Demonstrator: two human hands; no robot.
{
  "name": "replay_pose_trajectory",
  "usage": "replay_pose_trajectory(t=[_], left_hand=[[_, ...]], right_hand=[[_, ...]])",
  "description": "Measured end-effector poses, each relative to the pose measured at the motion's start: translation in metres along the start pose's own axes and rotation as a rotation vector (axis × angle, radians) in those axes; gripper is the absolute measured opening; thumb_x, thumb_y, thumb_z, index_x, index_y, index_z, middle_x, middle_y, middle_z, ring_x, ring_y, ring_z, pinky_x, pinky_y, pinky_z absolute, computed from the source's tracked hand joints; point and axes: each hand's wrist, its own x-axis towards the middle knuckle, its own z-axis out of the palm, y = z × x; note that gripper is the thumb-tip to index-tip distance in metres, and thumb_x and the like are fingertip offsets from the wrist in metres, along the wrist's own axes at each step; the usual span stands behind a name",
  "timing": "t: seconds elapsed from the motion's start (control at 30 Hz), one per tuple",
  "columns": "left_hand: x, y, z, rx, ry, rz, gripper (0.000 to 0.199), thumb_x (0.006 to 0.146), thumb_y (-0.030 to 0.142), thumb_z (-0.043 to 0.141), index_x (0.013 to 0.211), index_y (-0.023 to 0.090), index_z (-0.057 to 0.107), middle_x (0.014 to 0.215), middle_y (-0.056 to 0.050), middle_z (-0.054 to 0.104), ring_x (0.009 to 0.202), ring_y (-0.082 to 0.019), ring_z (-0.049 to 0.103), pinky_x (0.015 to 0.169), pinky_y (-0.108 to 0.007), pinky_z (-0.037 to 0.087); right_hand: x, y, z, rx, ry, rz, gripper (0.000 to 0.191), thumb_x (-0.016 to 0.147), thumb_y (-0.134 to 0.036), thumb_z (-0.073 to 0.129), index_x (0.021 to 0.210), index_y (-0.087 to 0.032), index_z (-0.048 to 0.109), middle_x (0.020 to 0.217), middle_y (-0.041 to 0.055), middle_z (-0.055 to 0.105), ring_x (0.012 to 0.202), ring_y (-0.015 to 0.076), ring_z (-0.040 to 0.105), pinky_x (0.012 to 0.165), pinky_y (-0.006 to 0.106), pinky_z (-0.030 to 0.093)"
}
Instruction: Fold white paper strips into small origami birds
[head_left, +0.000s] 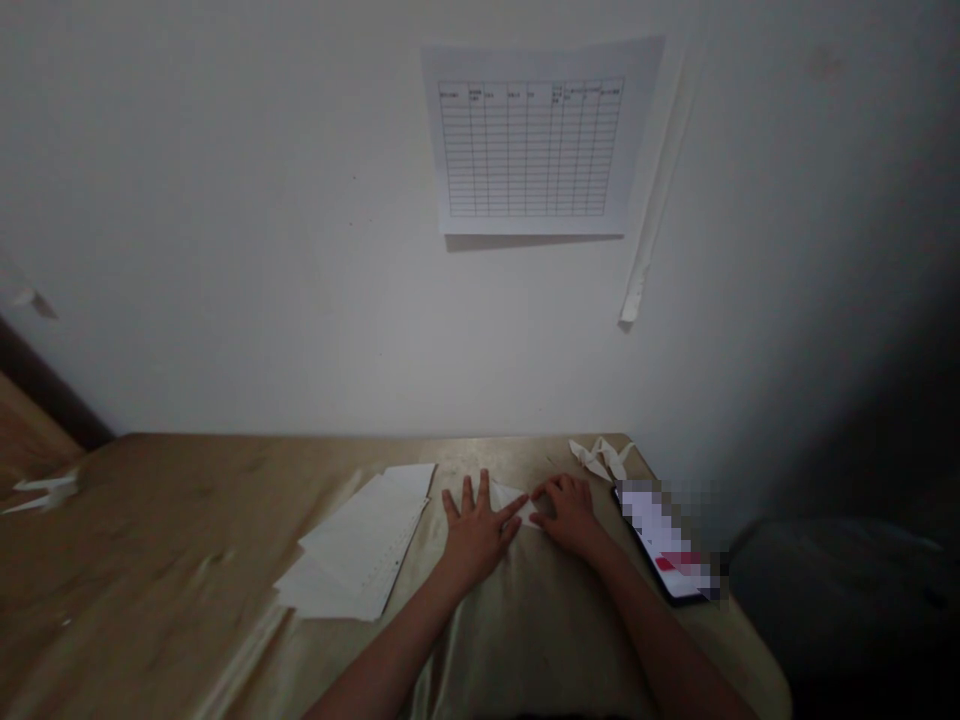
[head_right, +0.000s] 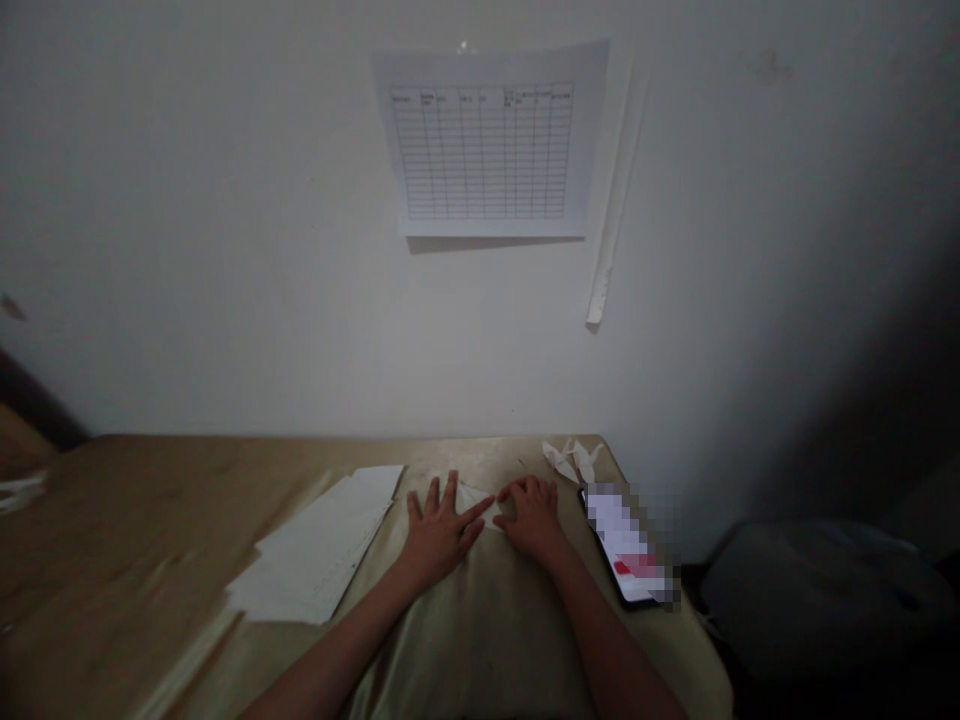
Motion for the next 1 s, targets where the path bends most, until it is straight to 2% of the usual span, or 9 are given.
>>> replay_pose_trajectory(t=[0.17, 0.3, 0.47, 0.83, 1.0], left_hand=[[0.0009, -0.0039, 0.0082, 0.107, -0.007, -0.018, 0.050, 0.104, 0.064, 0.047, 0.154, 0.058, 0.047, 0.179, -0.004, 0.025, 0.162, -0.054, 0.017, 0.119, -0.086, 0.010], [0.0009, -0.0033, 0.0069, 0.149, -0.030, -0.027, 0.053, 0.105, 0.069, 0.040, 0.157, 0.058, 0.041, 0.179, -0.005, 0.025, 0.163, -0.051, 0.017, 0.120, -0.084, 0.011], [0.0011, -0.0012, 0.0016, 0.135, -0.058, -0.039, 0.052, 0.104, 0.071, 0.040, 0.155, 0.060, 0.043, 0.179, -0.005, 0.026, 0.163, -0.050, 0.015, 0.120, -0.085, 0.011], [0.0018, -0.0018, 0.0049, 0.120, -0.031, -0.048, 0.052, 0.102, 0.072, 0.044, 0.153, 0.062, 0.043, 0.180, 0.000, 0.023, 0.163, -0.051, 0.013, 0.121, -0.085, 0.008], [0.0018, -0.0003, 0.0008, 0.111, -0.037, -0.057, 0.053, 0.101, 0.075, 0.044, 0.152, 0.062, 0.045, 0.179, 0.000, 0.025, 0.164, -0.050, 0.014, 0.121, -0.084, 0.008]], right_hand=[[-0.0012, -0.0020, -0.0048, 0.000, -0.038, 0.006, 0.031, 0.088, -0.035, 0.075, 0.119, -0.031, 0.073, 0.135, 0.0084, 0.063, 0.136, 0.0306, 0.050, 0.122, 0.048, 0.026], [-0.0018, -0.0035, -0.0077, -0.003, -0.047, 0.009, 0.031, 0.089, -0.034, 0.074, 0.120, -0.030, 0.072, 0.136, 0.0085, 0.063, 0.137, 0.0294, 0.050, 0.123, 0.047, 0.025], [-0.0014, -0.0037, -0.0081, -0.013, -0.056, 0.008, 0.032, 0.089, -0.036, 0.075, 0.120, -0.030, 0.072, 0.136, 0.0086, 0.063, 0.137, 0.0291, 0.050, 0.123, 0.048, 0.024], [-0.0017, -0.0007, -0.0059, -0.016, -0.038, -0.008, 0.031, 0.090, -0.036, 0.074, 0.120, -0.029, 0.072, 0.135, 0.0086, 0.063, 0.134, 0.0291, 0.051, 0.121, 0.048, 0.028], [-0.0014, -0.0002, -0.0059, -0.014, -0.044, -0.011, 0.031, 0.090, -0.035, 0.074, 0.121, -0.029, 0.072, 0.137, 0.0087, 0.063, 0.137, 0.0281, 0.050, 0.122, 0.046, 0.026]])
